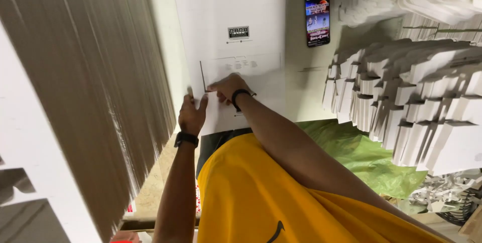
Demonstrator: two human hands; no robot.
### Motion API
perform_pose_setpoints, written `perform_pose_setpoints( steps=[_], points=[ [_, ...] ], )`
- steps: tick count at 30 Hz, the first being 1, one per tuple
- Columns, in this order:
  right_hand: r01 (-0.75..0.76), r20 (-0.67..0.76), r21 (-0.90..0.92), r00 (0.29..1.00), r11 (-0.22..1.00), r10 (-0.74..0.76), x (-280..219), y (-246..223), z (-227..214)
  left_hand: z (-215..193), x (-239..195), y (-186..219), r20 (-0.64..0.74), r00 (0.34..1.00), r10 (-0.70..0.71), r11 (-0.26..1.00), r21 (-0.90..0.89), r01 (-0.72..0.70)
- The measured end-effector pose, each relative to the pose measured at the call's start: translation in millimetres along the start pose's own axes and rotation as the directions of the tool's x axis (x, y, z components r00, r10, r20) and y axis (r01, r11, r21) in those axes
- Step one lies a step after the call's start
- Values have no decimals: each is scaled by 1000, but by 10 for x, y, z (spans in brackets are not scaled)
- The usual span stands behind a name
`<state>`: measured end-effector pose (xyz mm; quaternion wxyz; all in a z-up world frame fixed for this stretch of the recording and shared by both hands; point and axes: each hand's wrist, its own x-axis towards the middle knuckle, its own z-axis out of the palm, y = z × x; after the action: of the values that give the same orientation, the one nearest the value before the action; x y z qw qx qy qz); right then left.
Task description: Manually punching out pre-cut shapes from large cardboard sheets in a packaging factory environment.
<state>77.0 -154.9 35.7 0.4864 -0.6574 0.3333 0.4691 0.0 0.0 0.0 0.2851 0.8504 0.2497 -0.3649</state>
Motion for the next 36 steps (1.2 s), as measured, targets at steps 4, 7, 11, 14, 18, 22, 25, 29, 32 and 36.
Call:
perform_pose_setpoints(
  steps=[4,7,11,14,18,22,25,29,32,36],
  points=[
    [77,1,-16,997,997,-77,213,254,37,745,-11,-964,-66,991,-117,934,-346,87],
    [143,33,-24,989,989,-142,354,392,22,1163,-108,-1071,-142,951,-274,628,-776,65],
    [245,138,24,960,969,-245,489,647,-54,1245,-451,-663,-118,911,-394,261,-965,-12],
    [311,101,73,943,948,-317,593,989,-97,1405,-428,-886,-221,917,-332,351,-931,-97],
    [463,-65,35,886,886,-460,785,1414,-216,1436,-440,-995,-390,855,-342,397,-885,-245],
    [715,-180,-365,574,596,-799,840,1681,-406,1838,-234,-1333,-353,784,-511,310,-926,-215],
    [672,-64,-628,458,392,-887,777,1788,-318,2075,-162,-1194,-197,821,-536,237,-968,-78],
    [380,125,-896,711,229,-692,79,1520,-74,2775,174,-1371,-65,821,-567,504,-816,283],
    [259,85,-926,851,273,-517,37,1372,58,2745,125,-1185,-144,775,-615,523,-810,265],
    [214,73,-942,882,258,-466,154,1305,161,2378,-168,-874,-167,783,-599,597,-745,298]
  ],
)
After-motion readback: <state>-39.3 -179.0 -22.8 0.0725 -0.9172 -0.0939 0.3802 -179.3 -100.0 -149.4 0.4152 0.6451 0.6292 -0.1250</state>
